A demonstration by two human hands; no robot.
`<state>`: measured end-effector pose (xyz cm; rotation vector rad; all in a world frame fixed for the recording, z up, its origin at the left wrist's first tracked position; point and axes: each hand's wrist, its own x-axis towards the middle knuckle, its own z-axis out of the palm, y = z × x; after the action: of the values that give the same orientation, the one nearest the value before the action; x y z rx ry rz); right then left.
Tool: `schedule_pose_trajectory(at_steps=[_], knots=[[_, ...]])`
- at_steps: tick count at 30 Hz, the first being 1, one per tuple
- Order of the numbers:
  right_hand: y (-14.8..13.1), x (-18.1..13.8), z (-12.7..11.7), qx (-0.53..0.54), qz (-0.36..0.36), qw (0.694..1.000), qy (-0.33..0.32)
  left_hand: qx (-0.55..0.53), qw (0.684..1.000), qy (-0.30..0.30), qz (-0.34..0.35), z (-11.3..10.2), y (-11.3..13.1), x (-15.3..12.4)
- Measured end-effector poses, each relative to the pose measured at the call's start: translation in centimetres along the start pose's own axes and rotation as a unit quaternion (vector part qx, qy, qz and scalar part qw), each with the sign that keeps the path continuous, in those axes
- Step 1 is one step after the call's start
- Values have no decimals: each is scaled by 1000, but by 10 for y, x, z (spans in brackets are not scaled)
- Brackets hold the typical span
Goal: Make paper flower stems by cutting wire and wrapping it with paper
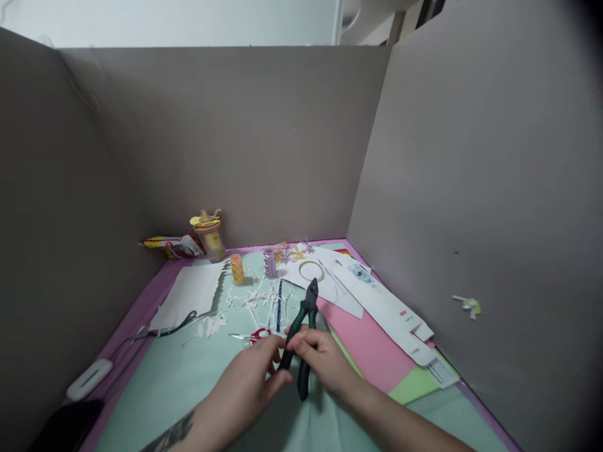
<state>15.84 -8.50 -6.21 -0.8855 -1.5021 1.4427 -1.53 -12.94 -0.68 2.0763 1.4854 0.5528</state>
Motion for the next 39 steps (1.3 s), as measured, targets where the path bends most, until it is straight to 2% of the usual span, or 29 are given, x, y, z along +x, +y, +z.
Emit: schedule_pose_trajectory(at_steps=[3, 7, 10, 14, 16, 18, 20, 22, 25, 27, 29, 31, 34, 36, 39], knots=[[-6, 3, 3, -27, 7, 1000, 9, 16, 1000, 6, -22, 9, 1, 14], [-13, 5, 2, -67, 47, 997, 3, -23, 1000, 2, 7, 17, -14, 22], [-21, 5, 0, -89, 99, 991, 0, -26, 997, 62, 22, 18, -34, 16], [-39, 10, -6, -81, 164, 983, -6, 18, 984, 175, -17, 0, -62, 4], [-48, 16, -9, -75, 191, 979, -10, 47, 978, 195, -59, -12, -71, -1], [-56, 22, -14, -71, 208, 975, 25, 72, 974, 195, -95, -21, -76, -4], [-61, 27, -18, -37, 192, 977, 82, 89, 970, 194, -120, -28, -79, -7], [-61, 28, -20, 59, 162, 977, 128, 100, 965, 199, -136, -30, -81, -8], [-48, 20, -21, 242, 173, 942, 152, 109, 962, 205, -143, -31, -84, -10], [-35, 11, -21, 313, 193, 918, 146, 113, 963, 201, -138, -30, -86, -10], [-23, 2, -20, 314, 179, 916, 174, 118, 964, 199, -134, -30, -87, -11], [-18, -6, -18, 280, 149, 929, 189, 129, 961, 205, -131, -30, -88, -12], [-22, -19, -13, 239, 114, 956, 124, 144, 953, 243, -107, -31, -88, -15], [-25, -26, -7, 194, 149, 969, 46, 153, 943, 285, -81, -33, -84, -18], [-24, -33, 6, 178, 222, 957, -56, 177, 925, 334, -41, -37, -75, -25]])
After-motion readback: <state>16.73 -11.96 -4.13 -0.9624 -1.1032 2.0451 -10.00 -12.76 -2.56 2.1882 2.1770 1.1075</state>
